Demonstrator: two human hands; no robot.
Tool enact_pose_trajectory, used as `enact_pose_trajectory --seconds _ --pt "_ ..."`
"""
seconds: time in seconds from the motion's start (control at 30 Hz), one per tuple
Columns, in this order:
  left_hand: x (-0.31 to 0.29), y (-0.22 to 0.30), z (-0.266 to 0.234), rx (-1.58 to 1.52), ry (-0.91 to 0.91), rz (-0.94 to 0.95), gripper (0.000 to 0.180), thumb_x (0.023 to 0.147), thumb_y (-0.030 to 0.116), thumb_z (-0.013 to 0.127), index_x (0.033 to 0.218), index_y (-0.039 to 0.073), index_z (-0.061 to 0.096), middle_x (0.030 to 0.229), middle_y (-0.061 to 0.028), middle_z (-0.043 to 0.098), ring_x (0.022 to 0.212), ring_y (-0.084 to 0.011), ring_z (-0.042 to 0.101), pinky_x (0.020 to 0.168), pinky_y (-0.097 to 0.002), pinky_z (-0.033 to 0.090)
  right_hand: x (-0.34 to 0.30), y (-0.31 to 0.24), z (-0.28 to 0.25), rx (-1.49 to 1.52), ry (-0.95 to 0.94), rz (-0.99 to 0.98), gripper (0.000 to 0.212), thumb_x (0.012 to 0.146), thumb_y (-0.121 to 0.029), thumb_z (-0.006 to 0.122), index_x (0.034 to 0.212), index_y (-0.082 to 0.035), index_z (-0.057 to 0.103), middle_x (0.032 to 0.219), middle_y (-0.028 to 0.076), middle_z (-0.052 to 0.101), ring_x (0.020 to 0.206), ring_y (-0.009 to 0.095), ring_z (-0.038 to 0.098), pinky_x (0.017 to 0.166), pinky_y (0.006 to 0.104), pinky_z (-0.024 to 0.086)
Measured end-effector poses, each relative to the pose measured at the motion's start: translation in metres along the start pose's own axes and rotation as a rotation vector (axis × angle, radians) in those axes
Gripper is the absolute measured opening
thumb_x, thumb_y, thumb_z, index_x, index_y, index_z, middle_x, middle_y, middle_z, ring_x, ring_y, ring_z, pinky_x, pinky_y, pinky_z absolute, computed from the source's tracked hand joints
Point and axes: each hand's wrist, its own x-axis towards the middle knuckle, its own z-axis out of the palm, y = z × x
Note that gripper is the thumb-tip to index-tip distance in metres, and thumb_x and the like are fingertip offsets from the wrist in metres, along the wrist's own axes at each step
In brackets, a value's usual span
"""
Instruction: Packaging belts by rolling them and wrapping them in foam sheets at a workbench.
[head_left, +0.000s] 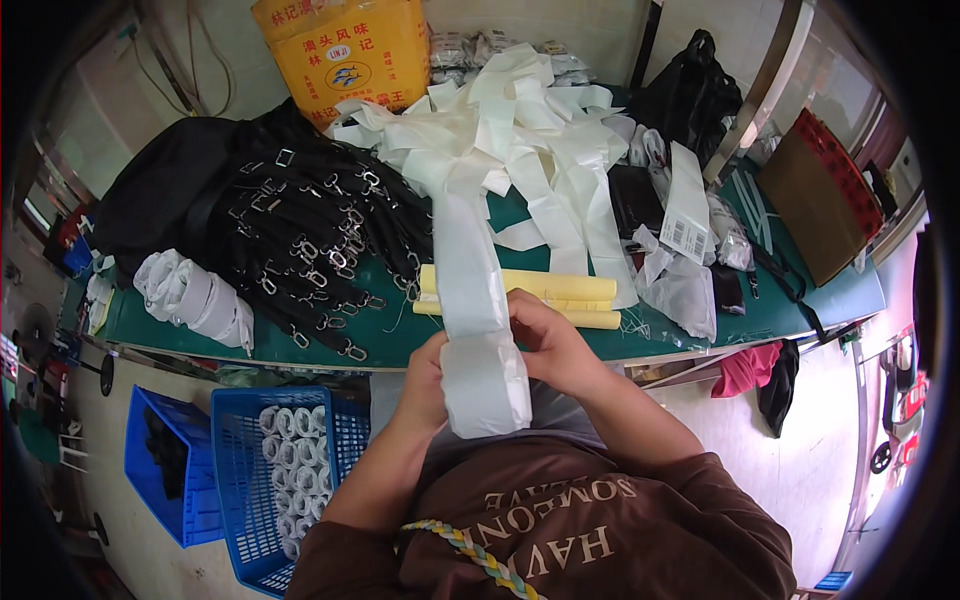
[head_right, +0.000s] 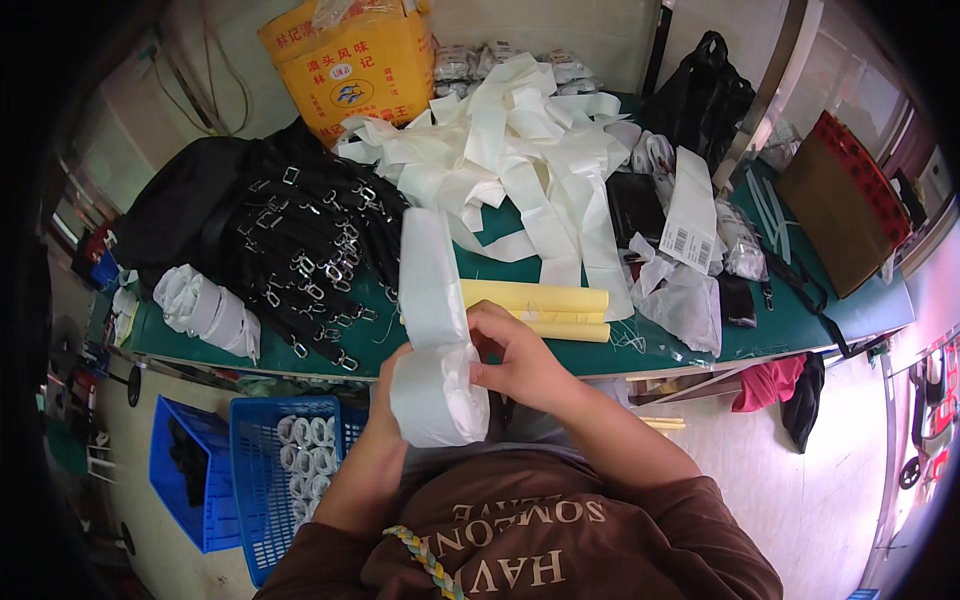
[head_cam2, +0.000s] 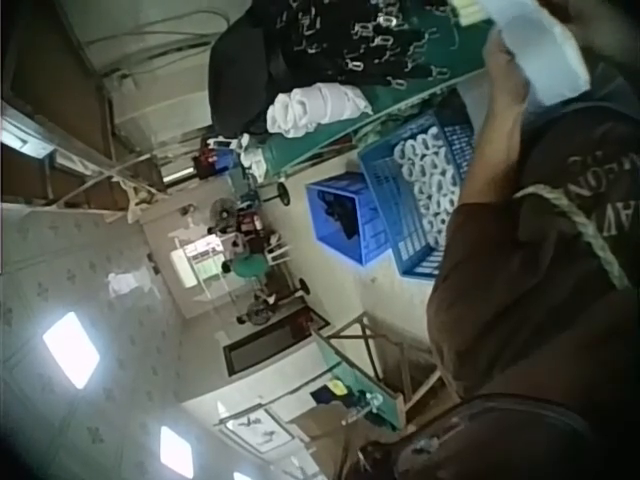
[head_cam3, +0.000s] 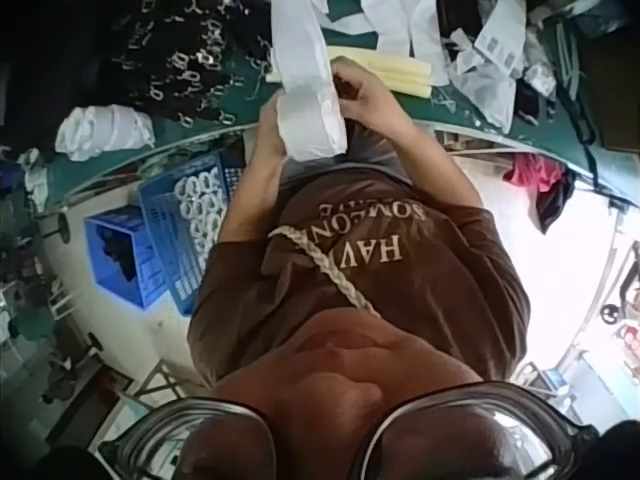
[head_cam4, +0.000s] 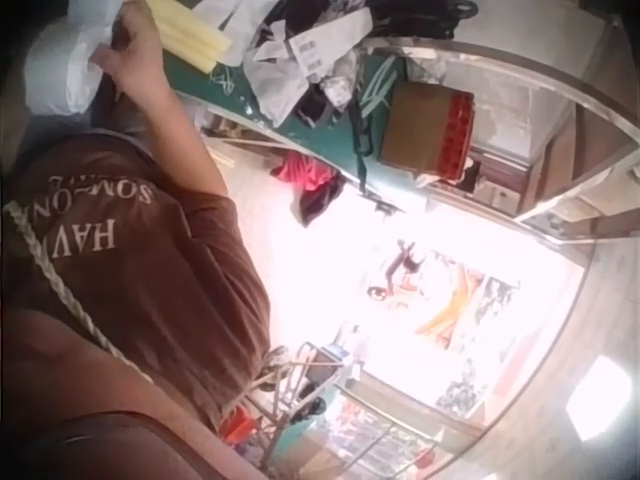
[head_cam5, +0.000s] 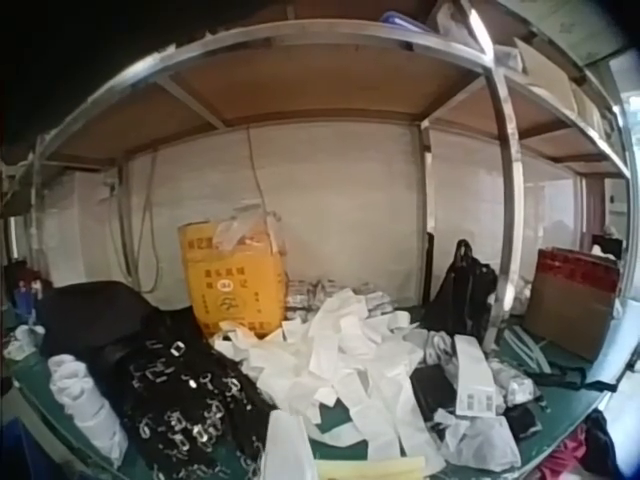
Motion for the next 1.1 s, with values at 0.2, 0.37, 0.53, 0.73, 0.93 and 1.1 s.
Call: enact_pose_trajectory --seconds 0.2,0.37,0.53,0.73,0.93,1.1 --pt "0.01 -0.001 -0.002 0.031 0.046 -0.11 0.043 0.079 0.009 0.068 0.117 0.001 0.048 0.111 -0.008 0.058 0.1 -0.0141 0.056 0.085 -0.0288 0.046 -0.011 -0.002 0.009 0.268 0.066 0.094 0.032 0.079 0.002 0.062 0.11 0.0 0.053 0.097 0.001 0.056 0.089 0.008 0.054 0.081 0.0241 0.045" --pt "0.011 0.013 -0.003 0.099 -0.097 -0.055 0.044 0.079 0.008 0.067 0.118 0.001 0.047 0.112 -0.0079 0.057 0.101 -0.0142 0.055 0.086 -0.0292 0.045 -0.011 -0.009 0.015 0.285 0.056 0.142 0.03 0.079 0.004 0.061 0.108 0.002 0.053 0.091 0.001 0.059 0.085 0.007 0.056 0.078 0.0235 0.046" --pt "0.01 -0.002 -0.011 -0.047 0.073 0.033 0.032 0.079 -0.001 0.064 0.109 -0.001 0.057 0.114 -0.0067 0.057 0.1 -0.0142 0.056 0.085 -0.0274 0.045 -0.008 0.0 0.017 0.343 0.123 0.302 0.035 0.078 -0.002 0.065 0.111 0.002 0.051 0.09 0.001 0.058 0.082 0.007 0.056 0.073 0.0231 0.046" --pt "0.014 -0.017 -0.021 0.189 -0.062 0.089 0.041 0.078 -0.001 0.063 0.118 -0.002 0.052 0.112 -0.0082 0.056 0.101 -0.0153 0.055 0.086 -0.0282 0.045 -0.007 0.002 -0.004 0.118 0.059 0.083 0.036 0.08 -0.003 0.066 0.112 -0.002 0.048 0.103 0.003 0.056 0.096 0.009 0.054 0.083 0.0263 0.044" --pt "0.015 -0.019 -0.01 0.092 -0.13 0.148 0.067 0.079 0.003 0.064 0.135 0.002 0.028 0.121 -0.008 0.049 0.112 -0.0168 0.048 0.093 -0.0305 0.04 -0.012 0.002 -0.009 0.137 0.047 0.226 0.032 0.081 -0.002 0.065 0.11 -0.002 0.05 0.1 0.003 0.056 0.095 0.009 0.054 0.082 0.0257 0.045" --pt "0.016 -0.003 -0.003 0.011 -0.113 0.139 0.061 0.078 0.001 0.066 0.131 0.002 0.037 0.119 -0.007 0.051 0.108 -0.0166 0.052 0.093 -0.03 0.041 -0.01 0.002 -0.006 0.283 -0.01 0.305 0.031 0.082 -0.004 0.064 0.109 -0.002 0.05 0.1 0.002 0.056 0.096 0.01 0.054 0.084 0.0266 0.044"
